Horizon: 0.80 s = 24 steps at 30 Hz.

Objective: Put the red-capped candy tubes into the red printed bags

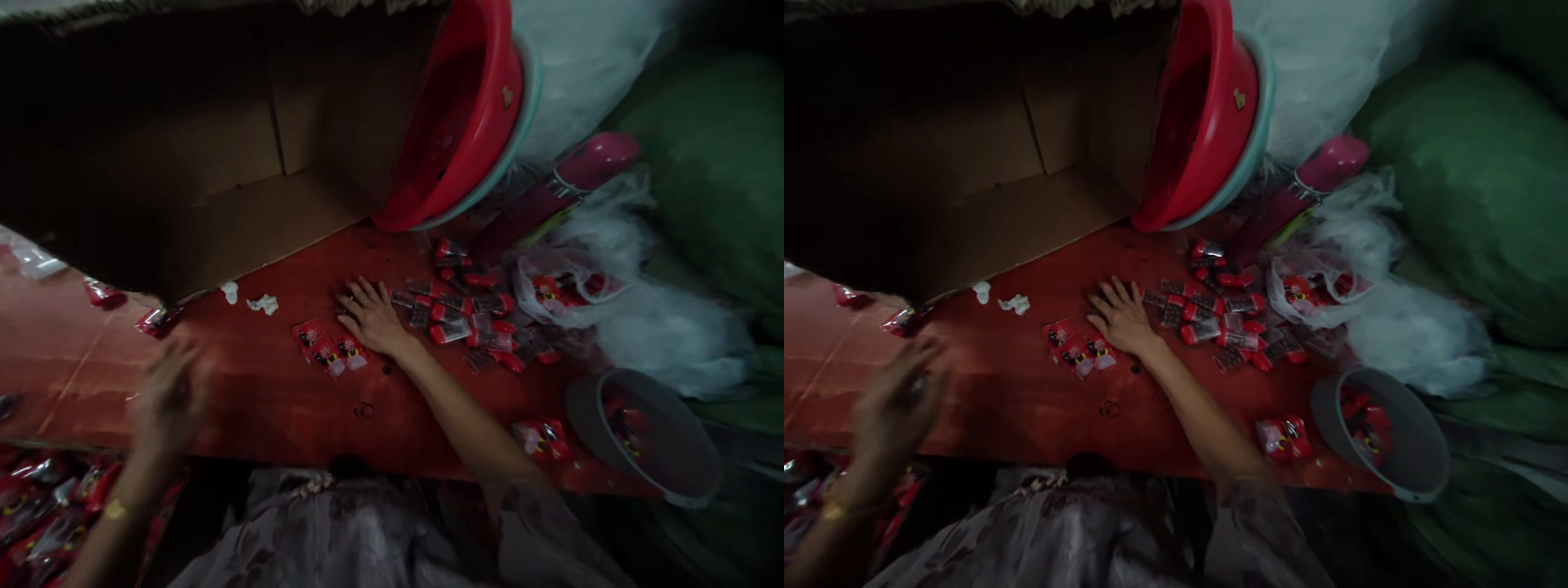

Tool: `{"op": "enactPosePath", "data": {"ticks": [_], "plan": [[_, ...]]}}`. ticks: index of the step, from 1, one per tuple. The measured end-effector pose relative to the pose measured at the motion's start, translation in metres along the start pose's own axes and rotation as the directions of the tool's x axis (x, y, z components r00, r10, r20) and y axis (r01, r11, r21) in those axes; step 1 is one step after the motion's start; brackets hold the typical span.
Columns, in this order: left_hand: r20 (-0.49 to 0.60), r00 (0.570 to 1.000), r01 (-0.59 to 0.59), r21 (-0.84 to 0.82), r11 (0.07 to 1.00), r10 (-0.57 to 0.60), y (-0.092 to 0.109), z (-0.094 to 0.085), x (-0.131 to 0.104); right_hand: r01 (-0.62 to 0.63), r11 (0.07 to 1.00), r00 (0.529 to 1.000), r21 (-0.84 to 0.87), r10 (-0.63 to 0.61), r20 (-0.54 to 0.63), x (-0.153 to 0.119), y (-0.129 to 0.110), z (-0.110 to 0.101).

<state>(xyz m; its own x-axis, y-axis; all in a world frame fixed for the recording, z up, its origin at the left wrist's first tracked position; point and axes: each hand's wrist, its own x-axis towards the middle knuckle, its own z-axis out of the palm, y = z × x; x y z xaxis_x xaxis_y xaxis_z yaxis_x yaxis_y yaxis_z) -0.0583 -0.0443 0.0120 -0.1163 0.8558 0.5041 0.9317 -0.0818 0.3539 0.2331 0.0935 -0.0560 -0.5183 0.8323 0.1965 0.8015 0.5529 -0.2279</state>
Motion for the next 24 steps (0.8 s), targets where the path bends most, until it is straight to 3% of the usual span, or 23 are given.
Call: {"op": "enactPosePath", "data": {"ticks": [2, 4, 7, 12, 18, 24], "plan": [[0.176, 0.975, -0.133, -0.03, 0.991, 0.137, 0.031, 0.037, 0.002, -0.037, 0.999, 0.999, 0.01, 0.037, 0.002, -0.003, -0.003, 0.005], [0.33, 0.92, -0.208, -0.043, 0.977, 0.21, 0.062, 0.069, 0.003, -0.074, 0.997, 0.997, 0.018, 0.074, -0.007, -0.015, 0.002, 0.006], [0.462, 0.856, -0.245, -0.034, 0.969, 0.232, 0.089, 0.095, 0.002, -0.111, 0.994, 0.994, 0.02, 0.111, -0.008, -0.048, 0.012, 0.002], [0.497, 0.841, -0.257, 0.018, 0.966, 0.215, 0.086, 0.101, -0.002, -0.159, 0.987, 0.979, 0.0, 0.157, -0.131, -0.09, -0.001, 0.0], [0.457, 0.856, -0.293, 0.045, 0.955, 0.241, 0.082, 0.106, -0.002, -0.098, 0.991, 0.989, 0.089, 0.107, -0.104, -0.085, -0.039, 0.014], [0.463, 0.845, -0.279, -0.045, 0.959, 0.267, 0.081, 0.112, 0.003, -0.118, 0.976, 0.977, 0.184, 0.147, -0.153, -0.087, -0.04, 0.023]]}}
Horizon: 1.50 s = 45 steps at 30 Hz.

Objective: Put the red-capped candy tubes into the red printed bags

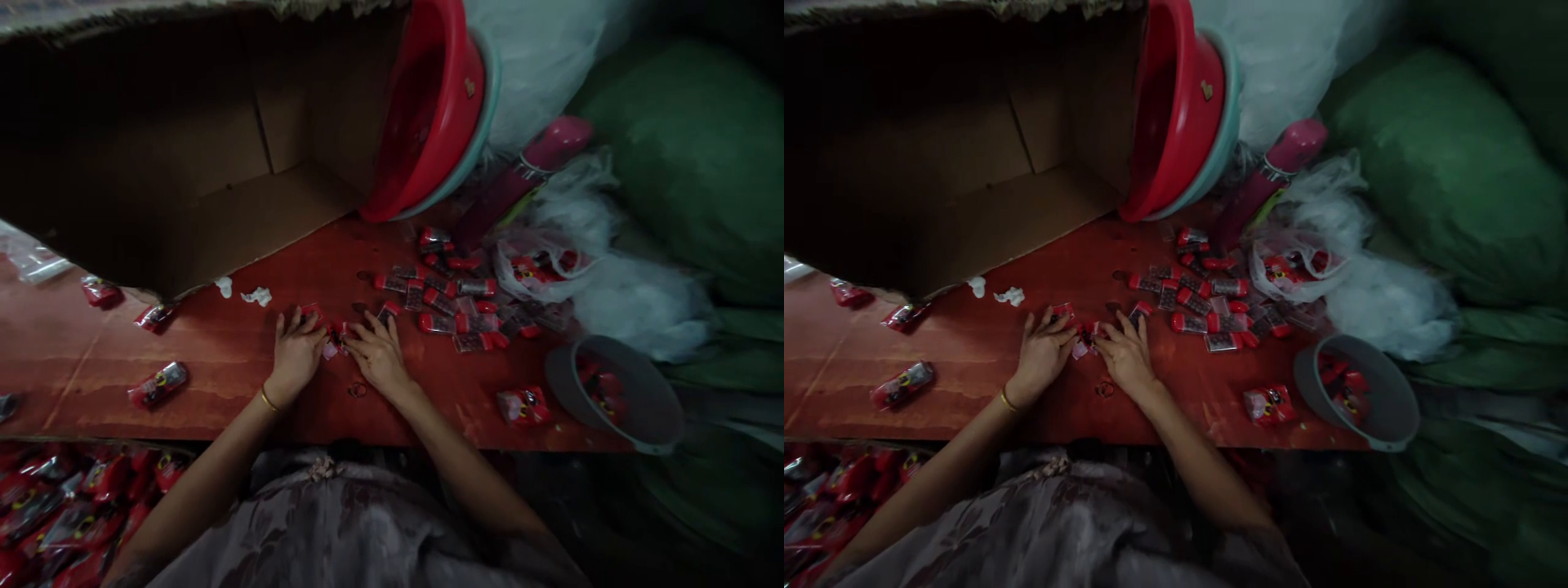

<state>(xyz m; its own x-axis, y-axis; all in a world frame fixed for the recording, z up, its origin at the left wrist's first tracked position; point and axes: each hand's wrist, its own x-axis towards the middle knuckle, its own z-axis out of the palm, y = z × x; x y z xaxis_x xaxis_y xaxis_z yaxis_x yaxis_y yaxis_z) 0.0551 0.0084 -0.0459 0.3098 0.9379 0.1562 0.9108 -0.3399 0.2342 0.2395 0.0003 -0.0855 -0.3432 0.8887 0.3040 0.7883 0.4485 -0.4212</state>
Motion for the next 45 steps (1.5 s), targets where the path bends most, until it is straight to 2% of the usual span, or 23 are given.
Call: {"op": "enactPosePath", "data": {"ticks": [3, 5, 7, 8, 10, 12, 13, 15, 16, 18, 20, 22, 26, 29, 31, 32, 34, 36, 38, 39, 41, 43, 45], "plan": [[-0.036, 0.999, -0.009, -0.039, 0.999, 0.007, 0.002, -0.004, -0.001, -0.003, 1.0, 0.997, -0.007, 0.003, -0.082, -0.003, 0.0, -0.004], [-0.123, 0.992, 0.01, -0.101, 0.995, -0.022, 0.008, -0.011, -0.003, -0.021, 0.999, 0.99, -0.032, 0.016, -0.14, -0.003, -0.001, -0.01], [-0.188, 0.979, 0.039, -0.239, 0.97, -0.085, 0.017, -0.019, -0.005, -0.027, 0.998, 0.983, -0.064, 0.015, -0.18, -0.003, -0.004, -0.018], [-0.178, 0.975, 0.067, -0.335, 0.94, -0.133, 0.022, -0.022, -0.004, -0.017, 0.997, 0.982, -0.079, 0.001, -0.191, -0.003, -0.007, -0.023], [-0.056, 0.975, 0.152, -0.545, 0.824, -0.217, 0.031, -0.026, -0.001, 0.032, 0.995, 0.975, -0.091, -0.051, -0.214, -0.004, -0.012, -0.03], [0.079, 0.962, 0.233, -0.732, 0.64, -0.261, 0.037, -0.025, 0.006, 0.054, 0.997, 0.964, -0.059, -0.067, -0.257, -0.005, -0.018, -0.033], [0.117, 0.954, 0.254, -0.802, 0.54, -0.275, 0.039, -0.024, 0.01, 0.028, 1.0, 0.956, -0.014, -0.031, -0.291, -0.006, -0.02, -0.034], [0.139, 0.939, 0.259, -0.888, 0.381, -0.314, 0.042, -0.021, 0.016, -0.086, 0.982, 0.925, 0.171, 0.143, -0.353, -0.008, -0.024, -0.032], [0.137, 0.93, 0.255, -0.909, 0.329, -0.341, 0.043, -0.02, 0.017, -0.144, 0.941, 0.902, 0.306, 0.252, -0.35, -0.009, -0.026, -0.031], [0.139, 0.919, 0.253, -0.926, 0.282, -0.368, 0.047, -0.018, 0.017, -0.216, 0.794, 0.877, 0.568, 0.414, -0.246, -0.01, -0.028, -0.028], [0.132, 0.923, 0.244, -0.928, 0.281, -0.362, 0.051, -0.017, 0.014, -0.267, 0.662, 0.877, 0.7, 0.468, -0.108, -0.01, -0.03, -0.026], [0.126, 0.927, 0.237, -0.927, 0.29, -0.354, 0.055, -0.015, 0.01, -0.302, 0.626, 0.871, 0.719, 0.487, -0.058, -0.01, -0.033, -0.025], [0.15, 0.9, 0.265, -0.934, 0.239, -0.409, 0.06, -0.008, 0.007, -0.301, 0.682, 0.841, 0.667, 0.519, -0.151, -0.008, -0.038, -0.021], [0.265, 0.852, 0.321, -0.946, 0.05, -0.452, 0.06, -0.005, 0.008, -0.305, 0.733, 0.847, 0.608, 0.5, -0.178, -0.007, -0.037, -0.019], [0.357, 0.837, 0.354, -0.931, -0.088, -0.415, 0.059, -0.005, 0.01, -0.29, 0.756, 0.873, 0.587, 0.461, -0.162, -0.006, -0.033, -0.02], [0.385, 0.838, 0.37, -0.922, -0.116, -0.387, 0.057, -0.005, 0.01, -0.281, 0.767, 0.887, 0.577, 0.437, -0.15, -0.005, -0.031, -0.021], [0.401, 0.846, 0.39, -0.915, -0.105, -0.351, 0.054, -0.006, 0.012, -0.265, 0.79, 0.912, 0.552, 0.391, -0.121, -0.003, -0.026, -0.025], [0.398, 0.841, 0.394, -0.915, -0.089, -0.367, 0.052, -0.008, 0.015, -0.285, 0.815, 0.917, 0.505, 0.385, -0.104, 0.0, -0.02, -0.029], [0.421, 0.809, 0.403, -0.905, -0.135, -0.409, 0.05, -0.01, 0.019, -0.387, 0.843, 0.888, 0.373, 0.45, -0.095, 0.006, -0.012, -0.035], [0.443, 0.789, 0.411, -0.896, -0.17, -0.425, 0.05, -0.011, 0.022, -0.474, 0.841, 0.856, 0.26, 0.509, -0.09, 0.01, -0.009, -0.038], [0.498, 0.757, 0.421, -0.867, -0.266, -0.424, 0.051, -0.014, 0.028, -0.641, 0.768, 0.765, -0.005, 0.638, -0.089, 0.019, -0.001, -0.04], [0.56, 0.742, 0.431, -0.819, -0.379, -0.368, 0.052, -0.017, 0.033, -0.707, 0.682, 0.704, -0.185, 0.705, -0.09, 0.026, 0.006, -0.039], [0.612, 0.736, 0.448, -0.76, -0.471, -0.289, 0.052, -0.019, 0.035, -0.69, 0.692, 0.718, -0.215, 0.691, -0.083, 0.028, 0.011, -0.034]]}}
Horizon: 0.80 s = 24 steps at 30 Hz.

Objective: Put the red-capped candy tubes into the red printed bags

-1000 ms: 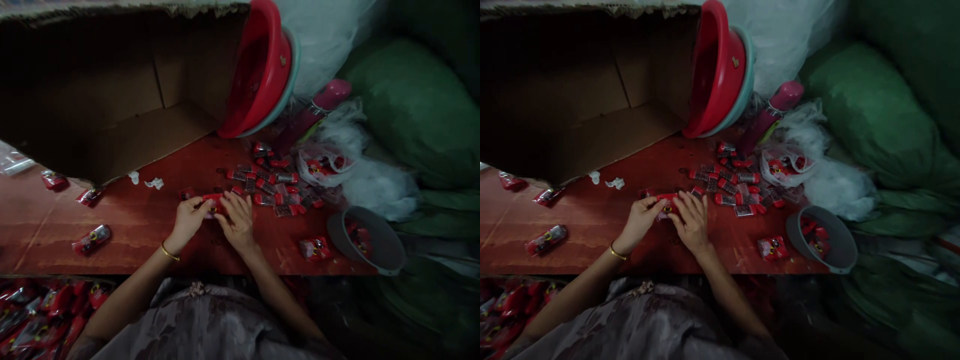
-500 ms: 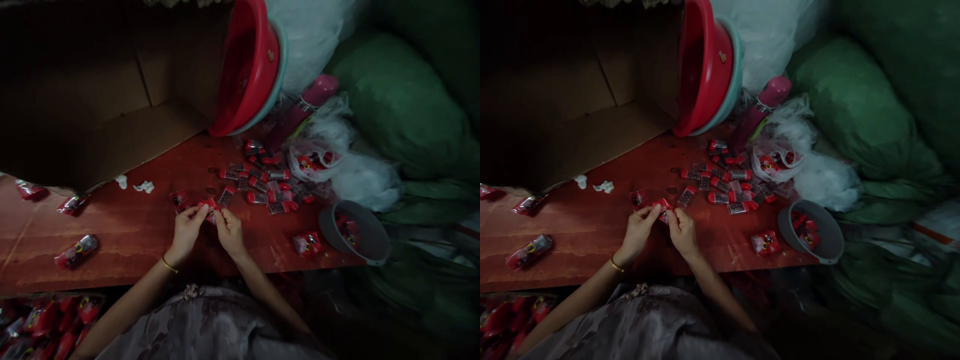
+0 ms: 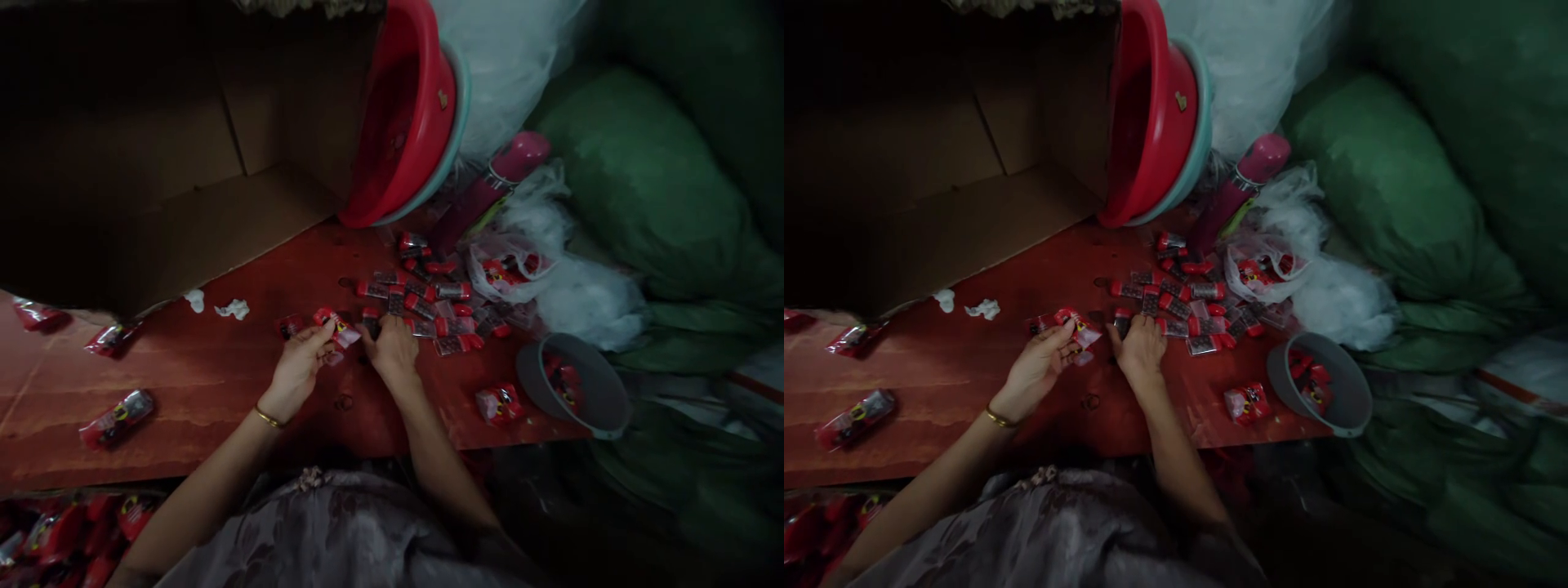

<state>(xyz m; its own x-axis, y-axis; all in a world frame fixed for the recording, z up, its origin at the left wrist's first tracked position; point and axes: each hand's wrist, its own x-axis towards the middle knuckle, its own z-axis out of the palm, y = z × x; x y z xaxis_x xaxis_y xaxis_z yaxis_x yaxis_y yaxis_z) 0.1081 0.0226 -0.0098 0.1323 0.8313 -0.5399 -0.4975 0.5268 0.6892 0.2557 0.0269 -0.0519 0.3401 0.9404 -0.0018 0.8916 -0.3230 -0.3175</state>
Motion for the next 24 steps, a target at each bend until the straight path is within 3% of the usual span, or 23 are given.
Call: {"op": "enactPosePath", "data": {"ticks": [2, 4, 7, 9, 11, 15, 20, 24], "plan": [[0.033, 0.999, 0.043, -0.045, 0.998, -0.041, 0.001, 0.0, -0.001, 0.057, 0.994, 0.998, 0.096, -0.055, -0.02, -0.002, 0.005, 0.005], [0.043, 0.998, 0.051, -0.067, 0.996, -0.048, 0.001, -0.002, -0.003, 0.081, 0.948, 0.997, 0.309, -0.073, -0.038, -0.01, 0.014, 0.006], [0.041, 0.998, 0.055, -0.07, 0.996, -0.053, 0.001, -0.005, -0.007, 0.04, 0.691, 0.994, 0.722, -0.104, 0.044, -0.029, 0.031, -0.005], [0.036, 0.998, 0.061, -0.052, 0.997, -0.059, 0.0, -0.004, -0.009, -0.03, 0.486, 0.973, 0.873, -0.185, 0.136, -0.044, 0.038, -0.019], [0.039, 0.998, 0.057, -0.025, 0.998, -0.056, -0.001, -0.003, -0.011, -0.079, 0.402, 0.949, 0.912, -0.25, 0.193, -0.057, 0.041, -0.033], [0.057, 0.998, 0.022, 0.042, 0.999, -0.025, -0.003, 0.001, -0.013, -0.067, 0.418, 0.946, 0.906, -0.262, 0.191, -0.069, 0.034, -0.046], [0.05, 0.997, -0.06, 0.117, 0.991, 0.054, -0.005, 0.001, -0.018, -0.147, 0.326, 0.946, 0.934, -0.229, 0.228, -0.069, 0.027, -0.033], [0.096, 0.991, -0.104, 0.1, 0.99, 0.094, -0.01, 0.003, -0.021, -0.135, 0.278, 0.957, 0.951, -0.21, 0.197, -0.072, 0.021, -0.023]]}}
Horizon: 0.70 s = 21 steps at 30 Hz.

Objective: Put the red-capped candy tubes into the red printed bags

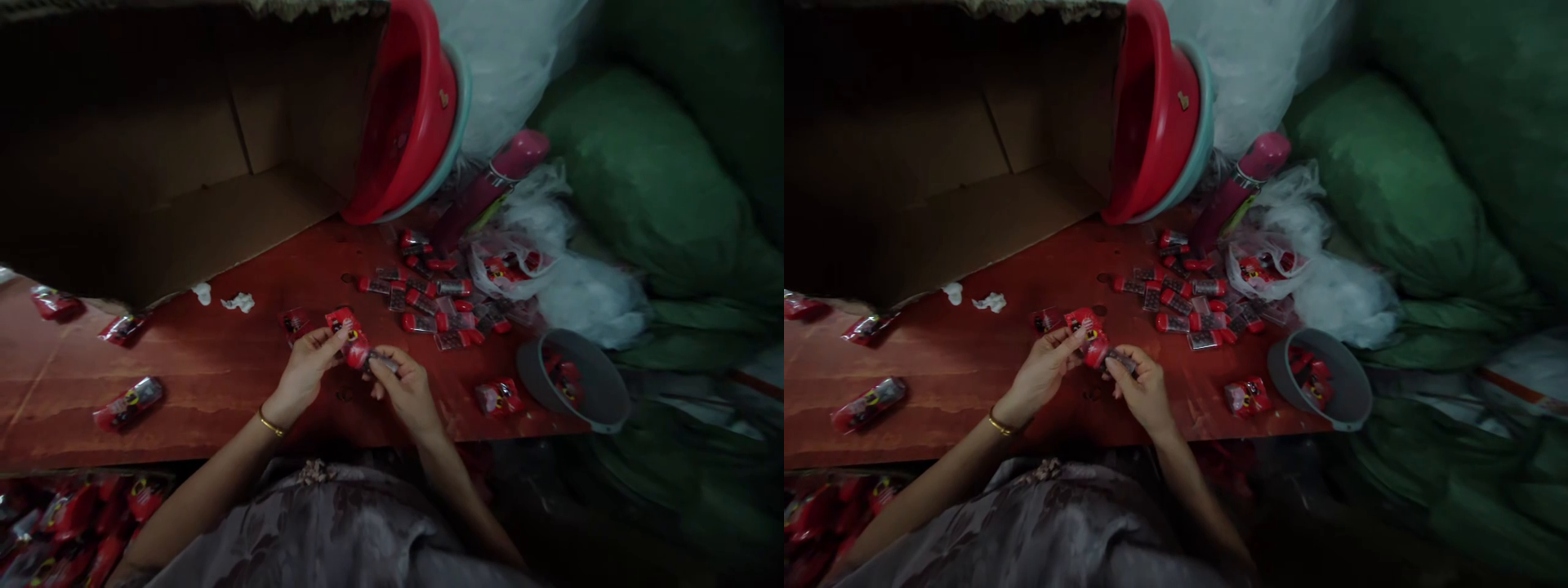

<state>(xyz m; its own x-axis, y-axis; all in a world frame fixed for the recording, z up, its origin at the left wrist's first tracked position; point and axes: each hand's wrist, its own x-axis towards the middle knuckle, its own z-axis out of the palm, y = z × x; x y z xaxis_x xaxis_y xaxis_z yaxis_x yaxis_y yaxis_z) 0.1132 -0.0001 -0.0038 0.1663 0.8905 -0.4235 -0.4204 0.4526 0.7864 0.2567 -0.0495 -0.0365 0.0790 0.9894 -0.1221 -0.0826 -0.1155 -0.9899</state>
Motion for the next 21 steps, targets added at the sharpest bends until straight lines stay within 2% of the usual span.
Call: {"op": "enactPosePath", "data": {"ticks": [8, 13, 16, 21], "plan": [[0.001, 0.997, -0.079, -0.029, 0.997, 0.079, -0.015, 0.009, 0.004, 0.121, 0.98, 0.975, -0.155, -0.147, -0.165, 0.002, -0.002, 0.013], [-0.113, 0.992, -0.076, -0.143, 0.987, 0.06, -0.022, 0.019, 0.003, 0.109, 0.985, 0.955, -0.134, -0.141, -0.261, 0.003, 0.01, 0.02], [-0.109, 0.994, -0.033, -0.182, 0.983, 0.013, -0.029, 0.022, 0.002, 0.109, 0.99, 0.944, -0.093, -0.133, -0.303, 0.004, 0.014, 0.022], [-0.106, 0.993, -0.059, -0.15, 0.987, 0.044, -0.03, 0.019, 0.005, 0.116, 0.99, 0.947, -0.078, -0.134, -0.293, 0.007, 0.007, 0.018]]}}
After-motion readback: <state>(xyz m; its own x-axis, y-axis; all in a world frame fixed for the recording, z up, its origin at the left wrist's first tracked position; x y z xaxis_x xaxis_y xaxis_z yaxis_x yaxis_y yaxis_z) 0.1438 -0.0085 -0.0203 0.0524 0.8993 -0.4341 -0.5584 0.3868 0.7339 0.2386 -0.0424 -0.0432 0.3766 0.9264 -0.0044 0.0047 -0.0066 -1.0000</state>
